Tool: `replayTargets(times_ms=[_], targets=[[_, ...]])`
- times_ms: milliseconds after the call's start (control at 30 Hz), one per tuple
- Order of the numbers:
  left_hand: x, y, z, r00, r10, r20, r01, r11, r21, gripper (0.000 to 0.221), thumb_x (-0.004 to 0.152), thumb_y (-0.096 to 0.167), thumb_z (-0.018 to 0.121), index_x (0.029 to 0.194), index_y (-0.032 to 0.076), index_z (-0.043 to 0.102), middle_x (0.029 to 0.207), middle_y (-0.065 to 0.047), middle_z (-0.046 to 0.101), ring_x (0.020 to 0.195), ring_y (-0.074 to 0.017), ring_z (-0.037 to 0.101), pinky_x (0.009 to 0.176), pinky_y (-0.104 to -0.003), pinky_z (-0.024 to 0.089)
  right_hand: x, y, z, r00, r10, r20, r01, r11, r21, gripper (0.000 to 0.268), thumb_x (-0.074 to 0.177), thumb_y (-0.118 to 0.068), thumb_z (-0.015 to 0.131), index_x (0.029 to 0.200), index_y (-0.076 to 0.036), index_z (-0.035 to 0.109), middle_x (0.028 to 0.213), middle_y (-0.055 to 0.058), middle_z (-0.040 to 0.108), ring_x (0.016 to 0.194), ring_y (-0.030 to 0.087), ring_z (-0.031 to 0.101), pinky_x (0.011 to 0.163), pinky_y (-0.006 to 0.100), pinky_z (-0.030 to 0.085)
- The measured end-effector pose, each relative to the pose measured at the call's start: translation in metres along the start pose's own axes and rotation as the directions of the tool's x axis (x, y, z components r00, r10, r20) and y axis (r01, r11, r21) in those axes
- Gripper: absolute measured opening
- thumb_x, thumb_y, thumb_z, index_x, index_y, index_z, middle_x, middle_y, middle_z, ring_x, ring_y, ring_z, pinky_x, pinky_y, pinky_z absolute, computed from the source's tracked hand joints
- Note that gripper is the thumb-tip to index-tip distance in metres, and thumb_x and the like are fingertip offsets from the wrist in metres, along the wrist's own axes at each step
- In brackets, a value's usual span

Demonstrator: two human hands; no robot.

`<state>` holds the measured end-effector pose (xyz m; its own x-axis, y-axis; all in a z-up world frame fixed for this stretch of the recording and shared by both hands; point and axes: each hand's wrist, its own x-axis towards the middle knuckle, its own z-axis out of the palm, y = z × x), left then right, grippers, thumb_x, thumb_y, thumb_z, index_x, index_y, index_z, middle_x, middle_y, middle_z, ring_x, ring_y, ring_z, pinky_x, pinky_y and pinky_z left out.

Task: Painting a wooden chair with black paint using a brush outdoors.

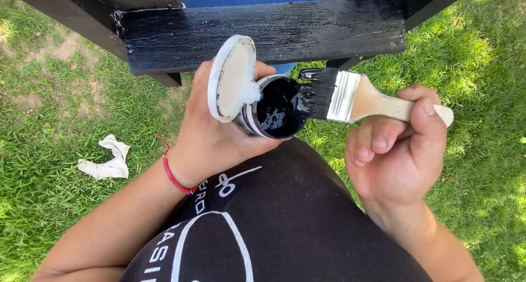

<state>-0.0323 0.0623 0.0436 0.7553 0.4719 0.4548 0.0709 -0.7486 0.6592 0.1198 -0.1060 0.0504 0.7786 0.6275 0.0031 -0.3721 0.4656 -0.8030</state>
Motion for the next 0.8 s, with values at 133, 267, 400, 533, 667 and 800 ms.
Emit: replayTargets(times_ms=[133,267,400,533,667,800], targets=[[-0.005,-0.004,0.004,0.998,-0.045,0.036,0.046,0.998,-0.045,0.059,0.077,0.043,0.087,0.121,0.014,0.061,0.123,0.002,0.064,0.122,-0.0242,0.057,0.108,-0.043,0.034,0.0,0.004,-0.004,0.997,-0.076,0.016,0.076,0.997,0.0,0.02,0.103,-0.019,0.045,0.104,-0.005,0.058,0.058,0.007,0.045,0.044,0.022,0.043,0.037,0.032,0.037],[-0.001,-0.001,0.002,0.999,-0.041,0.023,0.042,0.998,-0.039,0.054,0.078,0.041,0.086,0.118,0.013,0.061,0.118,0.002,0.065,0.115,-0.0234,0.061,0.103,-0.042,0.036,0.001,-0.007,-0.014,0.949,-0.244,0.201,0.278,0.947,-0.159,0.019,0.108,-0.027,0.051,0.105,-0.01,0.06,0.069,0.003,0.059,0.058,0.016,0.062,0.044,0.023,0.051],[-0.01,-0.007,0.002,0.989,-0.138,0.051,0.147,0.951,-0.271,0.056,0.075,0.023,0.089,0.119,0.007,0.057,0.117,-0.007,0.064,0.114,-0.0226,0.062,0.111,-0.039,0.042,0.0,-0.018,-0.05,0.91,-0.413,0.036,0.406,0.87,-0.28,0.031,0.102,-0.04,0.07,0.114,-0.015,0.056,0.083,0.007,0.064,0.074,0.018,0.067,0.06,0.028,0.059],[-0.018,-0.01,-0.003,0.988,-0.145,0.047,0.151,0.975,-0.162,0.06,0.075,0.022,0.089,0.121,0.004,0.054,0.119,-0.012,0.061,0.119,-0.0281,0.058,0.117,-0.042,0.037,0.004,-0.015,-0.084,0.876,-0.472,0.095,0.466,0.781,-0.416,0.034,0.099,-0.027,0.074,0.115,-0.012,0.048,0.09,0.013,0.067,0.08,0.023,0.072,0.057,0.026,0.063],[-0.022,-0.012,0.0,0.971,-0.225,0.075,0.228,0.973,-0.026,0.061,0.074,0.023,0.09,0.119,0.002,0.054,0.117,-0.014,0.058,0.117,-0.0302,0.056,0.112,-0.041,0.037,0.0,0.005,-0.107,0.926,-0.376,0.02,0.367,0.887,-0.281,0.025,0.101,-0.012,0.068,0.115,-0.007,0.049,0.095,0.018,0.068,0.088,0.028,0.073,0.059,0.029,0.063],[-0.016,-0.01,0.004,0.972,-0.22,0.082,0.228,0.967,-0.11,0.058,0.074,0.02,0.089,0.118,0.004,0.057,0.118,-0.012,0.061,0.117,-0.0281,0.057,0.112,-0.042,0.04,0.0,0.011,-0.103,0.929,-0.37,0.02,0.364,0.902,-0.233,0.025,0.1,-0.014,0.069,0.114,-0.006,0.05,0.091,0.018,0.069,0.083,0.027,0.074,0.06,0.031,0.064]])
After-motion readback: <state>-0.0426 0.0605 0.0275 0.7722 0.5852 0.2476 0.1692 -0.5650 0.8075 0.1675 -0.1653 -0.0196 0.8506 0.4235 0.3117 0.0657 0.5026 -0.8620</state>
